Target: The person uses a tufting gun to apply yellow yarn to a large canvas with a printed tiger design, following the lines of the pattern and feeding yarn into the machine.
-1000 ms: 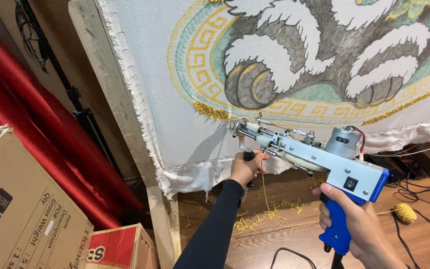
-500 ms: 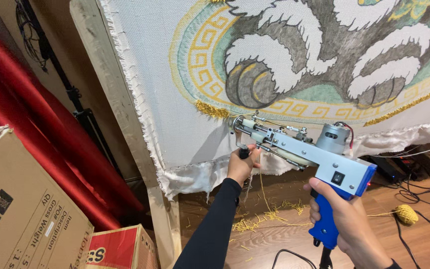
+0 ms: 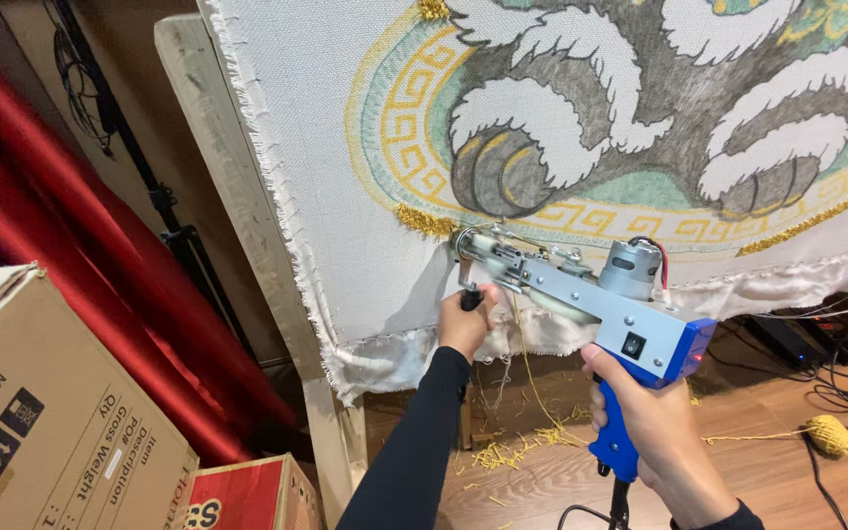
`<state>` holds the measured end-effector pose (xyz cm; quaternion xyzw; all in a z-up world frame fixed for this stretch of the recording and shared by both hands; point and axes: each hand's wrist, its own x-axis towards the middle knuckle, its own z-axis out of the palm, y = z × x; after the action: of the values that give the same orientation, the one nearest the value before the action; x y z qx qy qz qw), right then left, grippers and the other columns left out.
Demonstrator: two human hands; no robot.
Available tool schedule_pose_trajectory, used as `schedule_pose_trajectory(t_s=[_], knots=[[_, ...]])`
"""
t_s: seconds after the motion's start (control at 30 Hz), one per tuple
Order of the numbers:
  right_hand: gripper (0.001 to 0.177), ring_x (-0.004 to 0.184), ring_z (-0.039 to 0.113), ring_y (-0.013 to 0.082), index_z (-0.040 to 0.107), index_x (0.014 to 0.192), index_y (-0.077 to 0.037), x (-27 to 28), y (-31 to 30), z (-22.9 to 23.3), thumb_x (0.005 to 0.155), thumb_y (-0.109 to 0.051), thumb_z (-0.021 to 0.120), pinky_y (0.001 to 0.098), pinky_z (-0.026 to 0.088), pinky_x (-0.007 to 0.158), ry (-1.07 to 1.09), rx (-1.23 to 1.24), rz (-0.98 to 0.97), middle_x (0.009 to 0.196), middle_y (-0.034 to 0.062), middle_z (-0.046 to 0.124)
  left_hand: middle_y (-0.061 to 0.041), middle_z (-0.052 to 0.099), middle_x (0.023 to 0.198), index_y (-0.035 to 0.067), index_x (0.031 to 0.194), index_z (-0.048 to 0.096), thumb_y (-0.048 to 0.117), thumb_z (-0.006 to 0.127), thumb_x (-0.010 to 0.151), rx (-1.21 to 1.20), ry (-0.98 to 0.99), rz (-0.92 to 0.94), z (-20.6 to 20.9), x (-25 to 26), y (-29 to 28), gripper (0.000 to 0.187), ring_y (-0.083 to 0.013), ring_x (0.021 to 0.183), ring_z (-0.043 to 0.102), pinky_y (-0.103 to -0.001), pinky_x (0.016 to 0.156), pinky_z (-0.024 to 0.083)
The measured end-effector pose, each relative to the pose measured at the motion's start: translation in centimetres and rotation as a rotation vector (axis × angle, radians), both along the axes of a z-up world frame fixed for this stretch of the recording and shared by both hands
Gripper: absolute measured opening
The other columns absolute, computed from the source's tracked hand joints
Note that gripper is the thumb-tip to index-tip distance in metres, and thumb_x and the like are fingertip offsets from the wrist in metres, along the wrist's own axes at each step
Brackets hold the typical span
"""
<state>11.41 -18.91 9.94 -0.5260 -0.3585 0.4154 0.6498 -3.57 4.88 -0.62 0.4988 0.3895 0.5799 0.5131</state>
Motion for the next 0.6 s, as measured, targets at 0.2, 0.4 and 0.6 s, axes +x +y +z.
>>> schedule_pose_trajectory(t_s=[0.2,0.4,0.6], knots=[[0.022,0.044,0.050,0.0163,0.065,0.086,-0.002,-0.2,0.5,0.0,0.086,-0.021,0.077,0.0323,0.041,0.041,0.019,0.000,0.005,0.059,0.0056,0.056,-0.002,0.075,0.081,0.005,0.100,0.076,0.020,0.075,0.091,-0.017,0.105,0.027,1.7,-0.5,0.3,0.017,-0.0092,0.053,0.059,-0.028,0.049,0.048],[0.021,0.044,0.051,0.0162,0.066,0.087,-0.003,-0.3,0.7,-0.1,0.085,-0.020,0.076,0.0323,0.041,0.040,0.049,0.031,0.006,0.061,0.0050,0.057,-0.003,0.072,0.079,0.001,0.094,0.077,0.023,0.076,0.094,0.010,0.151,0.025,1.3,-0.7,1.0,0.022,-0.0104,0.053,0.058,-0.029,0.050,0.046],[0.021,0.045,0.051,0.0169,0.067,0.091,-0.002,0.7,0.0,0.4,0.086,-0.020,0.075,0.0330,0.041,0.041,0.053,0.002,0.026,0.061,0.0059,0.055,-0.003,0.075,0.085,0.003,0.108,0.075,0.020,0.073,0.091,0.012,0.046,-0.011,0.9,0.8,1.8,0.024,-0.0130,0.054,0.060,-0.029,0.050,0.047]])
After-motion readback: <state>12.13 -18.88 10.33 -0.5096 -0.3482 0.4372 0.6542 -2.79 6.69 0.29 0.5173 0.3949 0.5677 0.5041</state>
